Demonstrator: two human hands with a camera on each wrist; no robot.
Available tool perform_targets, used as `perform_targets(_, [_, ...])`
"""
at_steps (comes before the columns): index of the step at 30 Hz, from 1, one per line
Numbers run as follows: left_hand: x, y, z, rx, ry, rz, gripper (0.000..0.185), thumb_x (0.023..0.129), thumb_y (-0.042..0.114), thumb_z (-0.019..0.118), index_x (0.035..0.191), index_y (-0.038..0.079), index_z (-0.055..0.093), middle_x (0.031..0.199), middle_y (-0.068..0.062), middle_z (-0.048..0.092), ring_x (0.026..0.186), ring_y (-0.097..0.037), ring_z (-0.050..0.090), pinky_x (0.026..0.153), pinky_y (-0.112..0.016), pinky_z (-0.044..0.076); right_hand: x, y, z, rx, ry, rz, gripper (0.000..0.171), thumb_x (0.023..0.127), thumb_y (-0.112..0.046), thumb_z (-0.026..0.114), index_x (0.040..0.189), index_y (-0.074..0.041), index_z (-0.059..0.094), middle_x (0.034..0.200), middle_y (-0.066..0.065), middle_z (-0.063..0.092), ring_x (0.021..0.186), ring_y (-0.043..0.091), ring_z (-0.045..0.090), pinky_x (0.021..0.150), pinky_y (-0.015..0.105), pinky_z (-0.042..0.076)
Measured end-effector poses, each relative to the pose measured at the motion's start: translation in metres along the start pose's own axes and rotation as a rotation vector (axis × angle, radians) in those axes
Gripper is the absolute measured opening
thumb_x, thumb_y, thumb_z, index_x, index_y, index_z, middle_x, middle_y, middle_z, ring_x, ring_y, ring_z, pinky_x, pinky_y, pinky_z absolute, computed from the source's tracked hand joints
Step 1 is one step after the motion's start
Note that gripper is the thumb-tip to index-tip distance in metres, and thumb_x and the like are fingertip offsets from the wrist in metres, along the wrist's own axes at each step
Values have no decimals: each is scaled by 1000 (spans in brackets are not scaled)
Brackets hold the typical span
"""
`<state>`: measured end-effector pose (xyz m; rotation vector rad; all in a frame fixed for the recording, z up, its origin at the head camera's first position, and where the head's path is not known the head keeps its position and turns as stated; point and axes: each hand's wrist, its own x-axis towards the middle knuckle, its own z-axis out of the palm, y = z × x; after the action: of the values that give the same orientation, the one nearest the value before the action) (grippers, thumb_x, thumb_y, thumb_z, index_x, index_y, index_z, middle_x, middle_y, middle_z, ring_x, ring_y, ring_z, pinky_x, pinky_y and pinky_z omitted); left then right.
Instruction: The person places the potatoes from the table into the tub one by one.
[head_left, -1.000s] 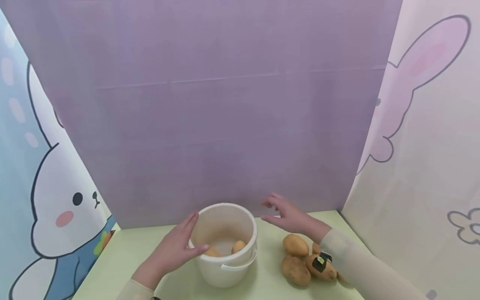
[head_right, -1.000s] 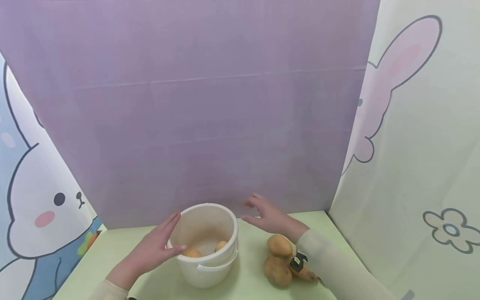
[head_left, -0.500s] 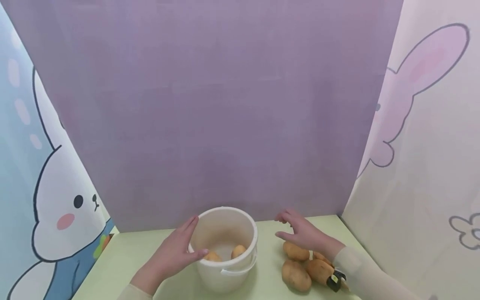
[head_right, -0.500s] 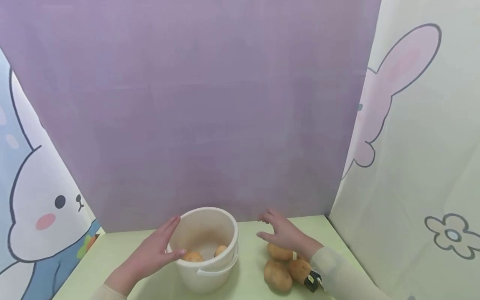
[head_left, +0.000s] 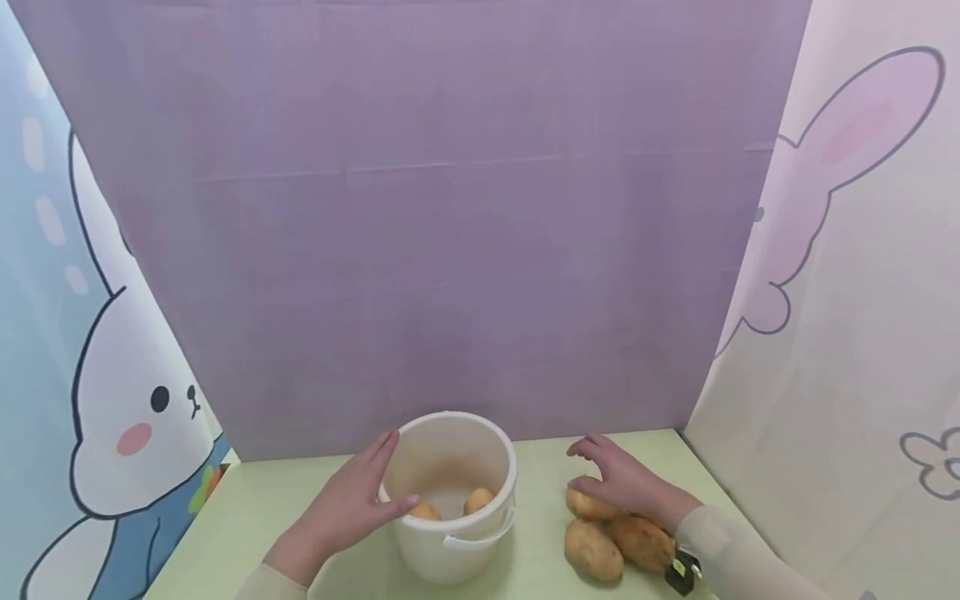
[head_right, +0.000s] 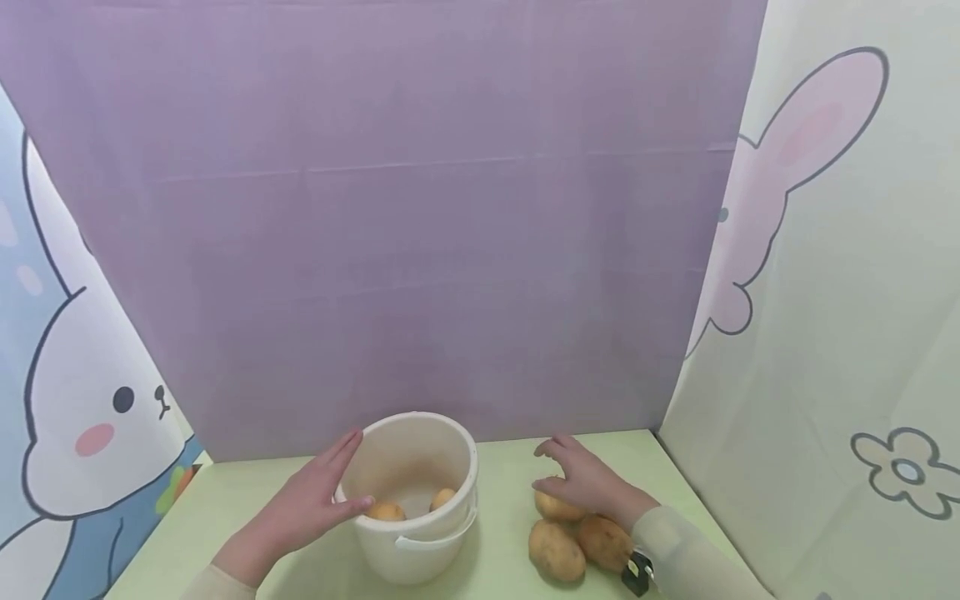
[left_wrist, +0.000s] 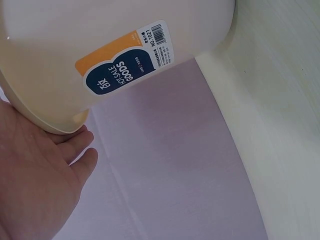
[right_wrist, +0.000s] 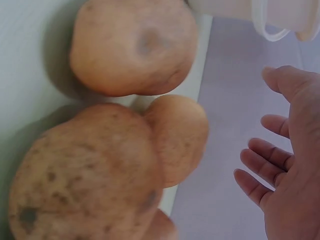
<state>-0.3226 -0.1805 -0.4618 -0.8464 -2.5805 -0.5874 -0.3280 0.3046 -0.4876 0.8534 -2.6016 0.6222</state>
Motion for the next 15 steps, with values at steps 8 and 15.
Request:
perform_targets(8, [1, 4, -3, 2, -12, -12, 107, 99, 69, 71, 168, -6, 38, 172, -26, 41, 152, -49, 48, 119, -67, 46, -8, 9, 8, -46, -42, 52, 35, 100, -31, 84, 128, -13, 71, 117, -6, 60, 109, 19, 64, 94, 47, 60])
perform_targets(15, [1, 6, -1, 3, -16, -10, 107, 99, 69, 71, 169, -5, 37, 173, -25, 40, 153, -48, 48, 119, -66, 46, -14, 14, 9, -45, -103, 106, 45, 97, -36, 85, 132, -13, 70, 121, -6, 60, 106, 15, 59, 95, 45, 59])
